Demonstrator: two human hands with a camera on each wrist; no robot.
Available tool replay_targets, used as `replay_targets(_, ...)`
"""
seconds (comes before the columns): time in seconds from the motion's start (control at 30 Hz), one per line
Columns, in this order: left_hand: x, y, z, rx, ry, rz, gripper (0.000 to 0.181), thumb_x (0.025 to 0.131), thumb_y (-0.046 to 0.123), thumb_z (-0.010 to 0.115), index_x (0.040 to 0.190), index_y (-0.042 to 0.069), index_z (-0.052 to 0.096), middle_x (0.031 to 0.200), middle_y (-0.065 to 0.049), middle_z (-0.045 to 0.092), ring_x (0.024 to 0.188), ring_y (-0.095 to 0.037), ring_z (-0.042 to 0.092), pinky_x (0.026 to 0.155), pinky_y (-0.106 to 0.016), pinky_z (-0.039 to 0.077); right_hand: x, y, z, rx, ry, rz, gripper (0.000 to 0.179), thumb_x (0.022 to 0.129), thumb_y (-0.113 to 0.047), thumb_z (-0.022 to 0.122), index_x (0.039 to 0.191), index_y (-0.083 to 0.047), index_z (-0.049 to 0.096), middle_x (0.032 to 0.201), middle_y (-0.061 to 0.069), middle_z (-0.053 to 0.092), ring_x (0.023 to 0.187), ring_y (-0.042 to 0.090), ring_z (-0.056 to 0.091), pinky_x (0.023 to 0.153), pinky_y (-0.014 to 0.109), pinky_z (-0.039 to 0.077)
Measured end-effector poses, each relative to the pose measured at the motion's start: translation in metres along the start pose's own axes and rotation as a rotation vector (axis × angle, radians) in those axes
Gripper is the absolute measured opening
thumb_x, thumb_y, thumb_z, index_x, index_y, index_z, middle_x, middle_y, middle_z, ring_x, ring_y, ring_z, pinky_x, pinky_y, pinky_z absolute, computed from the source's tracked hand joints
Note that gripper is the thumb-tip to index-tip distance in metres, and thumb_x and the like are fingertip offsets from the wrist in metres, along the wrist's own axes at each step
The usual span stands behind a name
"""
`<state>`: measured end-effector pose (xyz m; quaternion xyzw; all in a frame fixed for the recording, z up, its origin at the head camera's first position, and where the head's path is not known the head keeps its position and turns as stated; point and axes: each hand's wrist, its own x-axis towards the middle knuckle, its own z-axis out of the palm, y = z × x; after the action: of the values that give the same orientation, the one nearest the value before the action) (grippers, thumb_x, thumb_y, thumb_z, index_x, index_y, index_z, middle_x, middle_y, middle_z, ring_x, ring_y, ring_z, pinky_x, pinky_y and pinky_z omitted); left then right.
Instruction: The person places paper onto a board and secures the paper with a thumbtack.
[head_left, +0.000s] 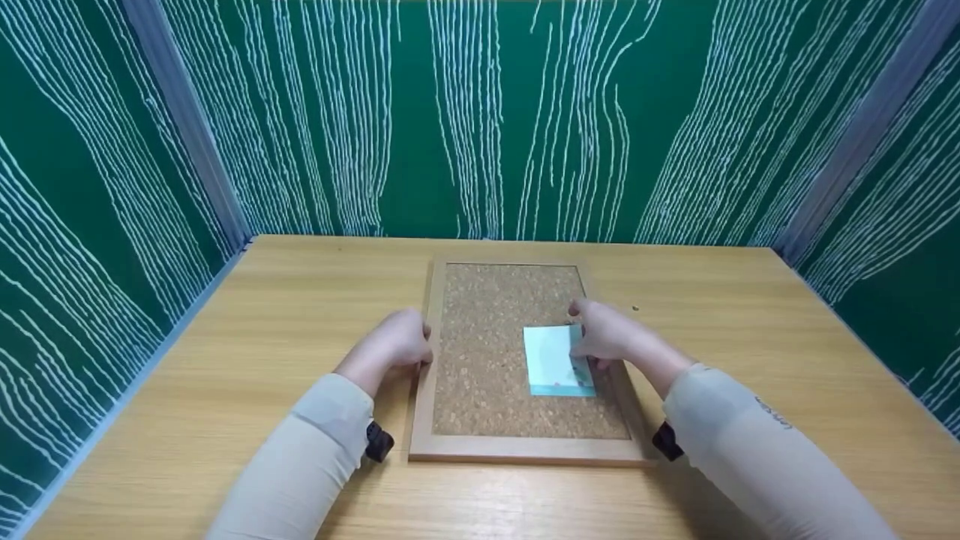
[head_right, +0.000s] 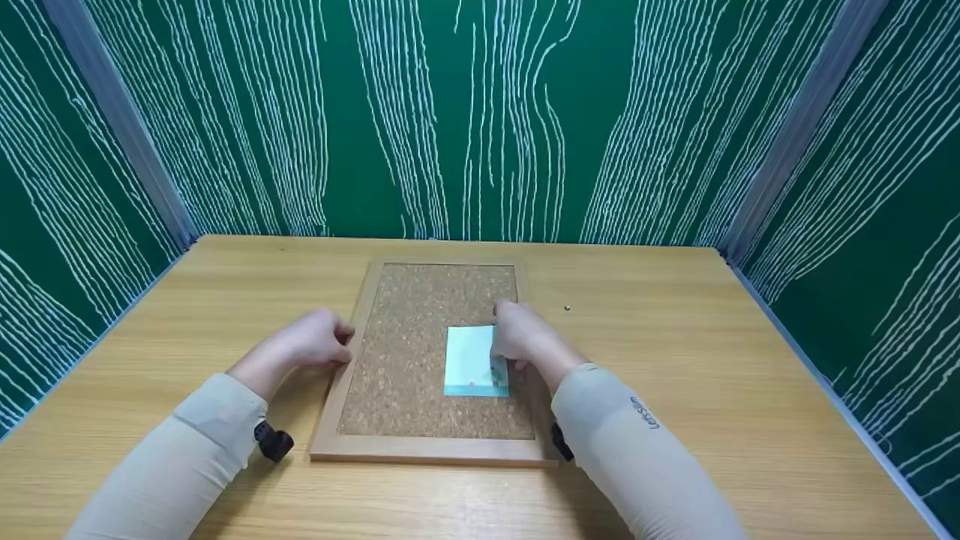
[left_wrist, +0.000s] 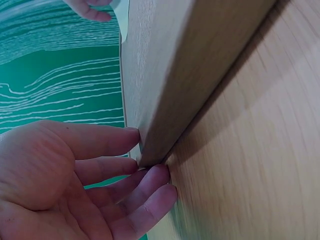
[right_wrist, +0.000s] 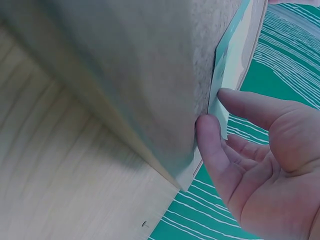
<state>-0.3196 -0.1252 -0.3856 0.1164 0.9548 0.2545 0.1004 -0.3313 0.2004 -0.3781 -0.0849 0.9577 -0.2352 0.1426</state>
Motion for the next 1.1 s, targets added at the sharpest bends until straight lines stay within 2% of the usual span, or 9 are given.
replay_targets(0.37,0.001,-0.001,0.002,0.01,0.022,0.015,0.035,0.072,-0.006,0.065,0.055,0.014,0.042,0.051,0.003,0.031,0.05,-0.017,0.031,0.046,-0.028,0.026,0.0,0.0,0.002,0.002,0.016,-0.005,0.066,0.09,-0.005,0.076,0.146,-0.002,0.042,0.124,0.024,0.058,0.075,0.026,0.065,0.058,0.034,0.057)
replay_targets(0.6,-0.002,-0.003,0.001,-0.039,0.025,0.041,0.042,0.069,-0.008,0.065,0.058,0.015,0.032,0.056,0.006,0.017,0.051,-0.013,0.016,0.048,-0.028,0.018,0.002,0.001,0.002,-0.039,0.021,-0.04,0.059,0.09,-0.007,0.076,0.14,0.002,0.047,0.124,0.027,0.058,0.072,0.025,0.066,0.056,0.033,0.056)
replay_targets(0.67,-0.002,-0.003,0.001,-0.052,0.024,0.036,0.041,0.069,-0.008,0.066,0.058,0.014,0.033,0.056,0.006,0.017,0.051,-0.013,0.016,0.048,-0.027,0.018,0.002,0.002,0.002,-0.032,0.016,-0.037,0.055,0.09,-0.008,0.077,0.137,0.001,0.049,0.122,0.025,0.058,0.072,0.025,0.065,0.056,0.033,0.057)
replay_targets(0.73,-0.003,-0.003,0.001,-0.055,0.029,0.027,0.036,0.07,-0.007,0.067,0.06,0.012,0.039,0.057,0.005,0.023,0.052,-0.014,0.021,0.049,-0.029,0.02,0.002,0.003,0.001,-0.022,0.013,-0.035,0.053,0.09,-0.009,0.077,0.136,0.0,0.05,0.12,0.024,0.059,0.072,0.025,0.066,0.057,0.033,0.057)
replay_targets(0.8,-0.004,-0.003,0.001,-0.05,0.04,0.011,0.02,0.072,-0.004,0.07,0.067,0.007,0.054,0.063,0.002,0.041,0.057,-0.016,0.034,0.052,-0.029,0.031,0.002,0.003,0.001,-0.006,0.007,-0.034,0.053,0.091,-0.009,0.076,0.136,0.0,0.05,0.117,0.023,0.059,0.073,0.026,0.066,0.057,0.033,0.057)
replay_targets(0.83,-0.004,-0.003,0.0,-0.049,0.042,-0.001,0.011,0.074,-0.003,0.071,0.076,0.005,0.063,0.071,-0.002,0.052,0.063,-0.018,0.042,0.057,-0.03,0.039,0.001,0.004,0.0,0.005,0.004,-0.031,0.053,0.091,-0.01,0.076,0.136,0.0,0.05,0.116,0.022,0.06,0.073,0.026,0.066,0.058,0.033,0.057)
replay_targets(0.9,-0.005,-0.002,0.0,-0.063,0.045,-0.028,0.024,0.077,0.001,0.073,0.101,0.0,0.072,0.096,-0.01,0.067,0.08,-0.023,0.054,0.074,-0.034,0.049,0.001,0.004,-0.002,0.027,-0.002,-0.03,0.054,0.092,-0.01,0.075,0.137,0.0,0.049,0.113,0.022,0.06,0.074,0.026,0.066,0.059,0.034,0.058)
replay_targets(0.97,-0.007,-0.002,-0.001,-0.084,0.046,-0.056,0.038,0.081,0.004,0.074,0.119,-0.002,0.07,0.117,-0.016,0.067,0.096,-0.027,0.058,0.088,-0.04,0.051,0.0,0.005,-0.005,0.051,-0.007,-0.035,0.054,0.093,-0.01,0.074,0.138,0.001,0.048,0.115,0.023,0.059,0.077,0.027,0.067,0.061,0.034,0.058)
replay_targets(1.1,-0.009,-0.001,-0.005,-0.137,0.059,-0.093,0.035,0.087,0.01,0.073,0.121,0.0,0.07,0.117,-0.016,0.066,0.098,-0.031,0.06,0.087,-0.041,0.051,-0.004,0.006,-0.015,0.106,0.012,-0.057,0.053,0.094,-0.011,0.073,0.139,0.002,0.047,0.125,0.026,0.056,0.09,0.032,0.067,0.065,0.036,0.059)
